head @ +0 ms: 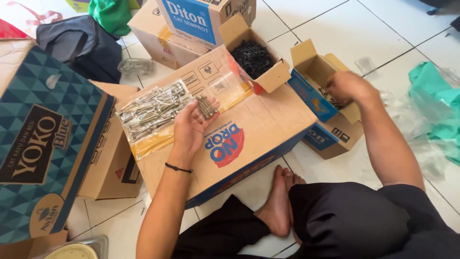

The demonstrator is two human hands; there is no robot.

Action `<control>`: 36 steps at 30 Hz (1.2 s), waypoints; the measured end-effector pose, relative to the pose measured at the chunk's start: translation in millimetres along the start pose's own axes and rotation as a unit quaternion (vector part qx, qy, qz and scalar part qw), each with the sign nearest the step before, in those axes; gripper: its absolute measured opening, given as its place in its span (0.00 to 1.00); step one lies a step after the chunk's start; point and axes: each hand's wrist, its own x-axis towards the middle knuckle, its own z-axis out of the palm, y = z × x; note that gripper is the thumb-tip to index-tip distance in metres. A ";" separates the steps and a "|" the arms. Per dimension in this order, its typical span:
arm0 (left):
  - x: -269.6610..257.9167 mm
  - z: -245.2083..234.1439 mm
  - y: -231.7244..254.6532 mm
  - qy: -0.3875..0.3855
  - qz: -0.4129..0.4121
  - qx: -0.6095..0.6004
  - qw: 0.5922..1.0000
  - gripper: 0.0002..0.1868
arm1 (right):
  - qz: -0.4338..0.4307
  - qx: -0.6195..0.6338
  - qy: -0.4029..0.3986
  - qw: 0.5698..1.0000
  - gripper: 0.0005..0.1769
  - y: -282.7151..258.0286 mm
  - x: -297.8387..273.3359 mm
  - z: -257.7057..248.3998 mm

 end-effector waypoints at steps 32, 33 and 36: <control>-2.6 -3.2 5.5 -0.047 0.035 0.011 0.998 0.23 | -0.170 0.248 0.221 0.928 0.16 8.4 -2.2 -14.6; -3.2 -2.4 5.8 -0.042 0.030 0.012 0.999 0.23 | -0.206 0.314 0.240 0.895 0.20 -1.8 -15.9 -19.8; -5.0 -1.7 6.8 -0.059 0.030 0.027 0.997 0.25 | -0.272 0.444 0.178 0.835 0.21 -41.6 -51.6 -17.5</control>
